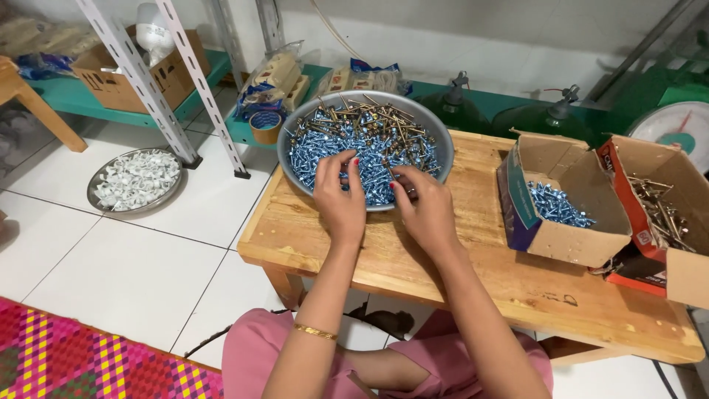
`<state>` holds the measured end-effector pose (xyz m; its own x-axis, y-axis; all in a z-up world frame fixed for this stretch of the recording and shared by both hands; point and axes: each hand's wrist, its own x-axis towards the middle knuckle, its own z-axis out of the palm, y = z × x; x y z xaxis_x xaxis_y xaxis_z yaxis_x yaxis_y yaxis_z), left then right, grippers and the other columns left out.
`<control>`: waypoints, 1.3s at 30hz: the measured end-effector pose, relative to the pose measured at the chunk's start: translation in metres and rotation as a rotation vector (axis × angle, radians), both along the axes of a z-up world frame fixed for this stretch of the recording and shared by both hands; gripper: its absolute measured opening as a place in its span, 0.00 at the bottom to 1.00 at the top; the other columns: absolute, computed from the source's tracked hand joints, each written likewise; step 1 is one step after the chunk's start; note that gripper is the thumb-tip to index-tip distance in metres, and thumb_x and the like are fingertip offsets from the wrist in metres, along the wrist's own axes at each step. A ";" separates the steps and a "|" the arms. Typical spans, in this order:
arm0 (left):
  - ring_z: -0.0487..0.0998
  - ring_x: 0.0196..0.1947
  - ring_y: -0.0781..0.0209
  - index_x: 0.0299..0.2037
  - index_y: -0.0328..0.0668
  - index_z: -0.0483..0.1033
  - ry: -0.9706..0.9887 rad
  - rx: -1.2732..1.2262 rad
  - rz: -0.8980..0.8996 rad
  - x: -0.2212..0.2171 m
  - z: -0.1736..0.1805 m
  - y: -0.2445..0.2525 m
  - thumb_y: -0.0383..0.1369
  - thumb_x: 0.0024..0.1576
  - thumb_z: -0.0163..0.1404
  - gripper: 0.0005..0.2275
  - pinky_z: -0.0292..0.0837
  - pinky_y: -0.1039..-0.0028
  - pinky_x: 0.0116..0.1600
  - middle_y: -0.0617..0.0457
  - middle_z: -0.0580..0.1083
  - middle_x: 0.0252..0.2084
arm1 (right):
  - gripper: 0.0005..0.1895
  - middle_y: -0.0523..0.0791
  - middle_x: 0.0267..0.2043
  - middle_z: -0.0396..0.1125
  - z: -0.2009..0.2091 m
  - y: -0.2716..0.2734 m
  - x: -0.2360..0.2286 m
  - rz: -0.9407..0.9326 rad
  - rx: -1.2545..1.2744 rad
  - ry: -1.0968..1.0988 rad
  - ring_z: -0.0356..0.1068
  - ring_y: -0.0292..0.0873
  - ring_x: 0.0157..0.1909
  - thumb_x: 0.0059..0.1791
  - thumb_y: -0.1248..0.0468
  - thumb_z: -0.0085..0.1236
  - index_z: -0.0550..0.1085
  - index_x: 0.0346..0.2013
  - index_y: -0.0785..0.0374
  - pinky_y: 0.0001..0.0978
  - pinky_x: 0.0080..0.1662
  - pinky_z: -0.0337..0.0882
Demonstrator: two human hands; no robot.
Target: The person sorts small metallic objects from a large metal bowl into two separate cardboard boxes. They use both hands to pick up the items and place them into the boxes on the table.
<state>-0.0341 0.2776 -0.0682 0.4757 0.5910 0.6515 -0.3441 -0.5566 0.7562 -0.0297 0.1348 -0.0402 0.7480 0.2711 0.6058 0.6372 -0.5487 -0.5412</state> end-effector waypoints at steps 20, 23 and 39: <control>0.80 0.34 0.64 0.42 0.51 0.81 -0.060 0.038 -0.024 -0.005 0.002 -0.011 0.29 0.61 0.56 0.03 0.76 0.76 0.35 0.62 0.76 0.36 | 0.13 0.44 0.28 0.77 -0.022 -0.012 0.017 -0.074 0.110 0.116 0.77 0.41 0.30 0.45 0.66 0.66 0.83 0.45 0.54 0.31 0.37 0.77; 0.80 0.34 0.64 0.42 0.52 0.81 -0.060 0.063 -0.024 -0.006 0.003 -0.017 0.30 0.60 0.56 0.04 0.76 0.75 0.36 0.62 0.76 0.36 | 0.13 0.45 0.27 0.77 -0.019 -0.021 0.018 -0.106 0.132 0.117 0.76 0.40 0.29 0.45 0.66 0.66 0.83 0.44 0.55 0.30 0.35 0.77; 0.81 0.36 0.59 0.42 0.50 0.81 -0.073 0.028 -0.277 -0.010 0.019 -0.118 0.31 0.60 0.57 0.03 0.78 0.76 0.33 0.58 0.76 0.35 | 0.11 0.40 0.25 0.75 0.023 -0.115 -0.011 -0.349 0.123 0.119 0.74 0.36 0.28 0.44 0.65 0.65 0.83 0.42 0.54 0.30 0.37 0.76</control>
